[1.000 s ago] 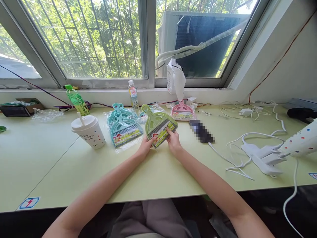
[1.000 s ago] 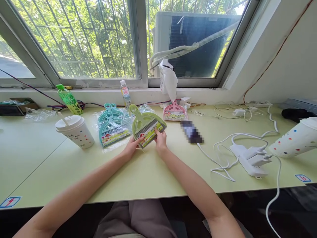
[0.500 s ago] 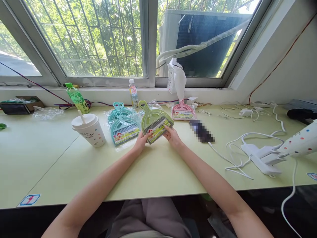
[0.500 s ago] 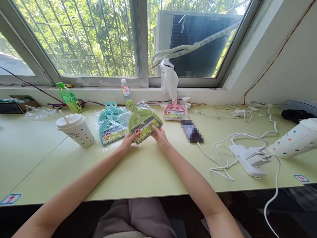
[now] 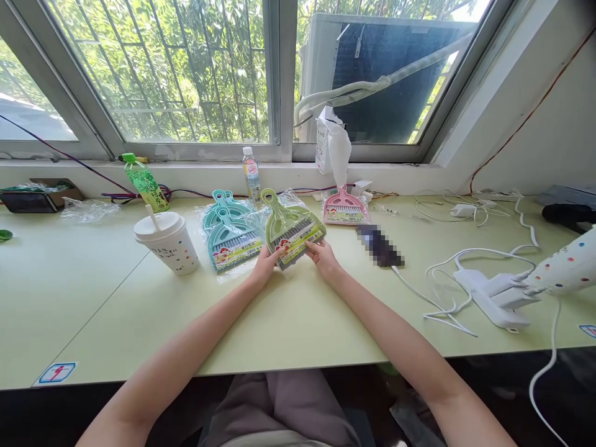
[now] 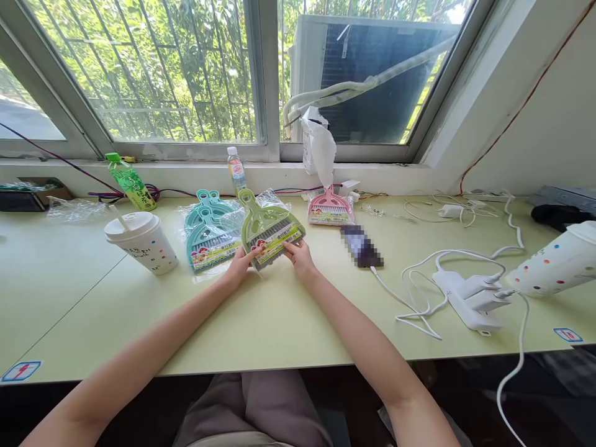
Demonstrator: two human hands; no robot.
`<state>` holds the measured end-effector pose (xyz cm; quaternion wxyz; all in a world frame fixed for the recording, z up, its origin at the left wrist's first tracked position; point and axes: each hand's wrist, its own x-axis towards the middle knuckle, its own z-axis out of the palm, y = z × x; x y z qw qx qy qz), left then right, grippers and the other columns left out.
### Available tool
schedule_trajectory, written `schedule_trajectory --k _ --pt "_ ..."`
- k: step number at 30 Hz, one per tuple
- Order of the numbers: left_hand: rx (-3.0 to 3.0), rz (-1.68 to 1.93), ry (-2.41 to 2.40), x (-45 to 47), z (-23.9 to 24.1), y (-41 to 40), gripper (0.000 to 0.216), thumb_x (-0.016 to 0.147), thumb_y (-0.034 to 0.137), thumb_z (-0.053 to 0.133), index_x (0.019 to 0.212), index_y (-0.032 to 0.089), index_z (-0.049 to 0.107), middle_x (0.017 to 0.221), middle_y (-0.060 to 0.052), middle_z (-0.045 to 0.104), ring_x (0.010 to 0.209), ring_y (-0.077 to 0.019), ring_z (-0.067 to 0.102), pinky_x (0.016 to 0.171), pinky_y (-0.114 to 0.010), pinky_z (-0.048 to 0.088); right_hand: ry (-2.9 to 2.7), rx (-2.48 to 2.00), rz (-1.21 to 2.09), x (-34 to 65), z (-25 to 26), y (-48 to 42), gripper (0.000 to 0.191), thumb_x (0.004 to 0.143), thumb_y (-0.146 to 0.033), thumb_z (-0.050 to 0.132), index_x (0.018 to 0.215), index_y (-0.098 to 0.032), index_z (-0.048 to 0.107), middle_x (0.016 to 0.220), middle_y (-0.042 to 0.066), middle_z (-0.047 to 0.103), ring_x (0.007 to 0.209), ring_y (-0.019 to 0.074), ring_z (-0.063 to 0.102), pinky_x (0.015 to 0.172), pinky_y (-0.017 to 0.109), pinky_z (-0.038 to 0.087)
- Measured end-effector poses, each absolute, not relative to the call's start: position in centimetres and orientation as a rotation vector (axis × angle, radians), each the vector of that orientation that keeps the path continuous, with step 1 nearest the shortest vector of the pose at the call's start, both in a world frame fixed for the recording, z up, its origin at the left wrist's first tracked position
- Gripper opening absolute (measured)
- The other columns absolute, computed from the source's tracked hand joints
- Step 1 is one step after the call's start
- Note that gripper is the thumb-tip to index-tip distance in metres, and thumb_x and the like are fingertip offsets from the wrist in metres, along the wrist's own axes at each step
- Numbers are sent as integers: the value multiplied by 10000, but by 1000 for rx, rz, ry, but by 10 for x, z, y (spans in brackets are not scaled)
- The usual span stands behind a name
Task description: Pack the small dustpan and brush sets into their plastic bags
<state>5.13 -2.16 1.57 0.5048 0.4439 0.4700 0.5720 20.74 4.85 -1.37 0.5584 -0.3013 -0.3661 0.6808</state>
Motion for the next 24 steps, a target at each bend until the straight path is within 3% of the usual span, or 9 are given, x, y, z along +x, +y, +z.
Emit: schedule_trajectory --k 24 --pt "1047 1425 1081 50 16 -21 567 664 408 753 1108 124 544 1045 -141 705 780 -265 704 599 -331 565 -1009 -668 1699 214 -7 47 534 578 -207 842 1035 -229 567 1015 13 706 972 197 679 978 391 533"
